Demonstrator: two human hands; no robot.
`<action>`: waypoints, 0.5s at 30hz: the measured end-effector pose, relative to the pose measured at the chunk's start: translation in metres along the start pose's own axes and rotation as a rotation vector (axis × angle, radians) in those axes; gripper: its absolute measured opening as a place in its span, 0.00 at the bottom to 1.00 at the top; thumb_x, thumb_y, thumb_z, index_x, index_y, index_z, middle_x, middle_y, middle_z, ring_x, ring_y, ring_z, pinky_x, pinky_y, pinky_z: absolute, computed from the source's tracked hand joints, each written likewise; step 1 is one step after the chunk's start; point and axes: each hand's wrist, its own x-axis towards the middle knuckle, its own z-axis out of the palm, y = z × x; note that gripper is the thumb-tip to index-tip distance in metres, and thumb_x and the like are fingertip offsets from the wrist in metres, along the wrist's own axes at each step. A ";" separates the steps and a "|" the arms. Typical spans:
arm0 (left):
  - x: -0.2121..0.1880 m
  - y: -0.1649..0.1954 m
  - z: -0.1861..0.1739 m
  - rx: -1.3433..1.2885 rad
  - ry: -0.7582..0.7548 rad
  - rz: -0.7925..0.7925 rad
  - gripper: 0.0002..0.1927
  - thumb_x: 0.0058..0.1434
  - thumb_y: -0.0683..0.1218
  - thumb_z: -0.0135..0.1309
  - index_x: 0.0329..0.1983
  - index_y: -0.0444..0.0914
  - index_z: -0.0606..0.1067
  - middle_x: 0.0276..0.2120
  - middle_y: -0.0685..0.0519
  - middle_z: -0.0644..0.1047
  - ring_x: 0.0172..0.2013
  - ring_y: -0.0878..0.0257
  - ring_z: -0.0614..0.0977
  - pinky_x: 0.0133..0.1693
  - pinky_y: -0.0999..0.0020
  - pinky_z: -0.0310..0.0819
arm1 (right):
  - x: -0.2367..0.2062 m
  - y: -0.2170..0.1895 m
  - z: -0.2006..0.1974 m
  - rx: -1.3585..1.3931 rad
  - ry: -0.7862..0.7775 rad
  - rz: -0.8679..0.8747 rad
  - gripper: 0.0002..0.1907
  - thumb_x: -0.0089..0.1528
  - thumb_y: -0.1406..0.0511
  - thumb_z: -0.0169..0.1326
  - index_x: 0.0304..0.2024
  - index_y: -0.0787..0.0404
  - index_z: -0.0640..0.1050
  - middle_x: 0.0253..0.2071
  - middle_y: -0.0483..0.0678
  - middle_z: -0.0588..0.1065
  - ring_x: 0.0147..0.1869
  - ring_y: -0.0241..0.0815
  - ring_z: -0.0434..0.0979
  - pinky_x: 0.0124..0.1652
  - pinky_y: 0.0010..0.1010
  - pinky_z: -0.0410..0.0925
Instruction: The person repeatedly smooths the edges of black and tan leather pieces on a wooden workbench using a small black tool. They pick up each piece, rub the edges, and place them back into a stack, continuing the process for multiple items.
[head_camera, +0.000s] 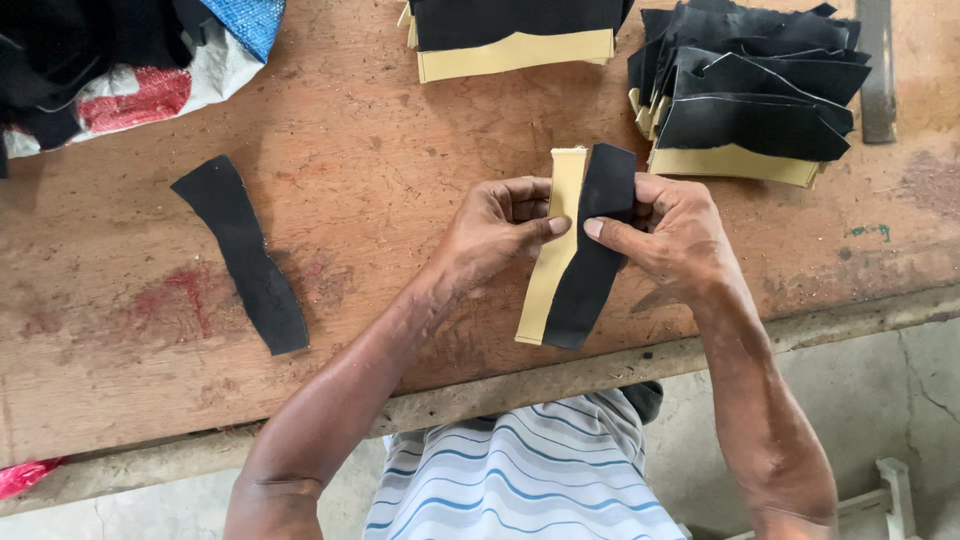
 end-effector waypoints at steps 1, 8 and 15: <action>-0.001 0.000 0.000 -0.013 -0.012 -0.002 0.23 0.56 0.41 0.67 0.55 0.32 0.79 0.41 0.51 0.84 0.35 0.70 0.82 0.32 0.75 0.77 | -0.001 0.000 0.001 0.008 0.000 -0.010 0.16 0.58 0.70 0.64 0.49 0.65 0.81 0.39 0.48 0.83 0.39 0.33 0.82 0.40 0.26 0.79; -0.007 0.002 0.003 0.188 -0.001 0.116 0.20 0.57 0.42 0.66 0.53 0.34 0.80 0.40 0.53 0.85 0.38 0.69 0.86 0.42 0.73 0.86 | -0.009 -0.008 0.004 -0.127 0.024 0.049 0.15 0.58 0.69 0.64 0.48 0.65 0.82 0.36 0.50 0.83 0.36 0.34 0.83 0.36 0.27 0.78; -0.005 0.001 0.007 0.016 -0.020 0.157 0.17 0.58 0.39 0.66 0.50 0.34 0.79 0.41 0.52 0.83 0.42 0.67 0.85 0.48 0.69 0.84 | -0.004 -0.011 -0.008 -0.118 -0.080 0.060 0.14 0.61 0.67 0.63 0.48 0.66 0.83 0.32 0.51 0.82 0.32 0.36 0.81 0.31 0.28 0.75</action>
